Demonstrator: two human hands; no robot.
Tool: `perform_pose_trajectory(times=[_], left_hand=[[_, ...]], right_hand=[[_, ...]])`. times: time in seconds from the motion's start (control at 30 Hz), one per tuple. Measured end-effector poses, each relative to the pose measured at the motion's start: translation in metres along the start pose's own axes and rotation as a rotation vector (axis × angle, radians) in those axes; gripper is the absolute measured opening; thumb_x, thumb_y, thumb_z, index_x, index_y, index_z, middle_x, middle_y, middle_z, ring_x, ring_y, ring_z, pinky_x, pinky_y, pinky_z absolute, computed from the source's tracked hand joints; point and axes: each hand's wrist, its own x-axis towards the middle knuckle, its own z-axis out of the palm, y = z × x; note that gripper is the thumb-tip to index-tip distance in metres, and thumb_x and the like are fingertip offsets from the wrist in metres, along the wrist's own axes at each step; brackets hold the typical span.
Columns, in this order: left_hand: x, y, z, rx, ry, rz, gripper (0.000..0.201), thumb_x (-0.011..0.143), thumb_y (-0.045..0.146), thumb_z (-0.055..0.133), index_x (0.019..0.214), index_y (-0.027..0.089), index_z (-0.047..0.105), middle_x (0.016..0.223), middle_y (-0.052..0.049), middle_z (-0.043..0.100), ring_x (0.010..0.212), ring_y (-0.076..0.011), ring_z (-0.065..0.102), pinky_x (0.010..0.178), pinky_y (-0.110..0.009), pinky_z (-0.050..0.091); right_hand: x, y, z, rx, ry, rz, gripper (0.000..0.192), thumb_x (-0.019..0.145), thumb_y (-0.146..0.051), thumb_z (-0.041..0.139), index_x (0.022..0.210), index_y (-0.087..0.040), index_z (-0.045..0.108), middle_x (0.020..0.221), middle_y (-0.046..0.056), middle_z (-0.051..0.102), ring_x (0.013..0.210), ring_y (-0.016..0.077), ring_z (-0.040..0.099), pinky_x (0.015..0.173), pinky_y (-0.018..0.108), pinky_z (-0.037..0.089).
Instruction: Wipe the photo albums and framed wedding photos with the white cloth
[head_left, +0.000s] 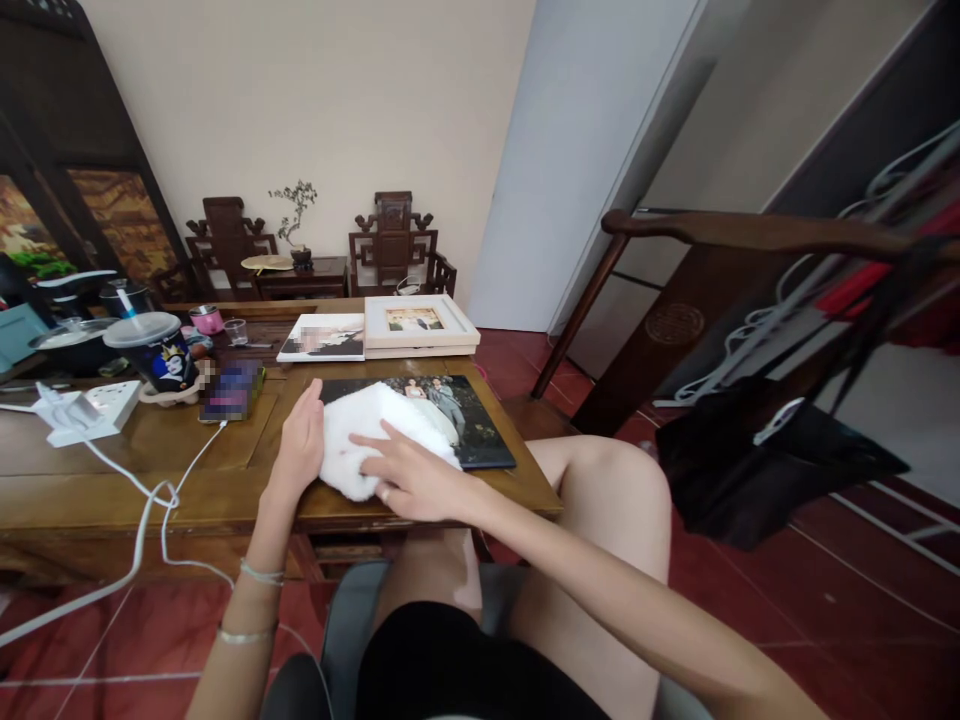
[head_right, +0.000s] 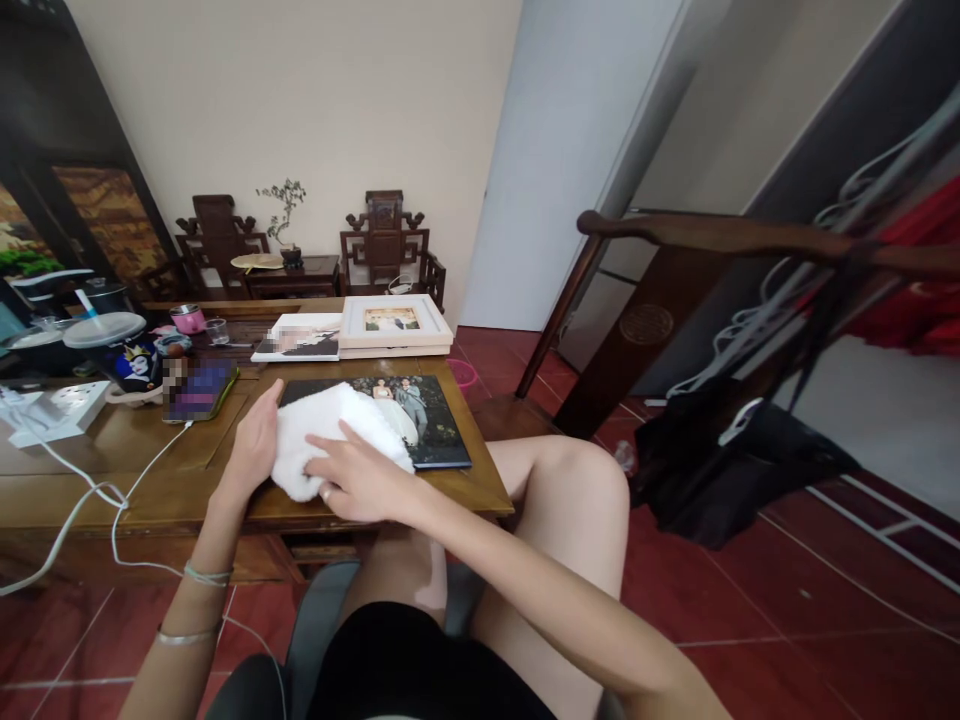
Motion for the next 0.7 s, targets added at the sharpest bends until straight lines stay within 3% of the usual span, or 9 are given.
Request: perform_pose_trajectory(times=[0.17, 0.33, 0.47, 0.57, 0.7], left_hand=[[-0.002, -0.012, 0.006, 0.143, -0.203, -0.035, 0.049, 0.093, 0.041, 0.042, 0.125, 0.010, 0.063, 0.140, -0.018, 0.057, 0.136, -0.0290, 0.047, 0.116, -0.049, 0.033], [-0.002, -0.009, 0.004, 0.080, -0.189, -0.011, 0.044, 0.089, 0.035, 0.052, 0.125, 0.014, 0.064, 0.142, -0.016, 0.056, 0.136, -0.0288, 0.048, 0.116, -0.049, 0.034], [0.001, 0.004, -0.004, -0.208, -0.042, -0.056, 0.048, 0.091, 0.044, 0.054, 0.132, 0.018, 0.059, 0.145, -0.013, 0.053, 0.134, -0.0252, 0.051, 0.114, -0.042, 0.038], [0.001, 0.019, -0.014, -0.372, 0.037, -0.152, 0.058, 0.091, 0.055, 0.053, 0.134, 0.016, 0.057, 0.148, -0.016, 0.049, 0.129, -0.0277, 0.056, 0.109, -0.042, 0.043], [-0.004, 0.047, -0.033, -0.477, 0.131, -0.188, 0.059, 0.094, 0.056, 0.048, 0.140, 0.019, 0.052, 0.152, -0.013, 0.045, 0.131, -0.0305, 0.053, 0.101, -0.040, 0.051]], right_hand=[[-0.053, 0.007, -0.012, 0.043, 0.075, 0.066, 0.021, 0.077, -0.005, 0.045, 0.079, -0.020, 0.058, 0.128, 0.016, 0.066, 0.139, 0.0224, 0.044, 0.118, 0.053, 0.025], [-0.071, 0.028, -0.007, -0.085, 0.212, 0.281, 0.025, 0.082, -0.005, 0.042, 0.084, -0.021, 0.061, 0.120, 0.013, 0.070, 0.138, 0.0244, 0.045, 0.115, 0.057, 0.028], [-0.053, 0.023, 0.003, -0.149, 0.229, 0.387, 0.018, 0.091, -0.022, 0.050, 0.099, -0.017, 0.065, 0.130, 0.019, 0.063, 0.141, 0.0304, 0.039, 0.114, 0.063, 0.024], [-0.022, 0.003, 0.013, -0.134, 0.210, 0.305, 0.034, 0.089, -0.044, 0.060, 0.110, -0.017, 0.065, 0.145, 0.020, 0.051, 0.144, 0.0346, 0.033, 0.114, 0.066, 0.021], [0.016, -0.025, 0.022, -0.227, 0.261, 0.197, 0.032, 0.087, -0.028, 0.063, 0.118, -0.019, 0.063, 0.155, 0.017, 0.039, 0.146, 0.0380, 0.025, 0.113, 0.069, 0.018]])
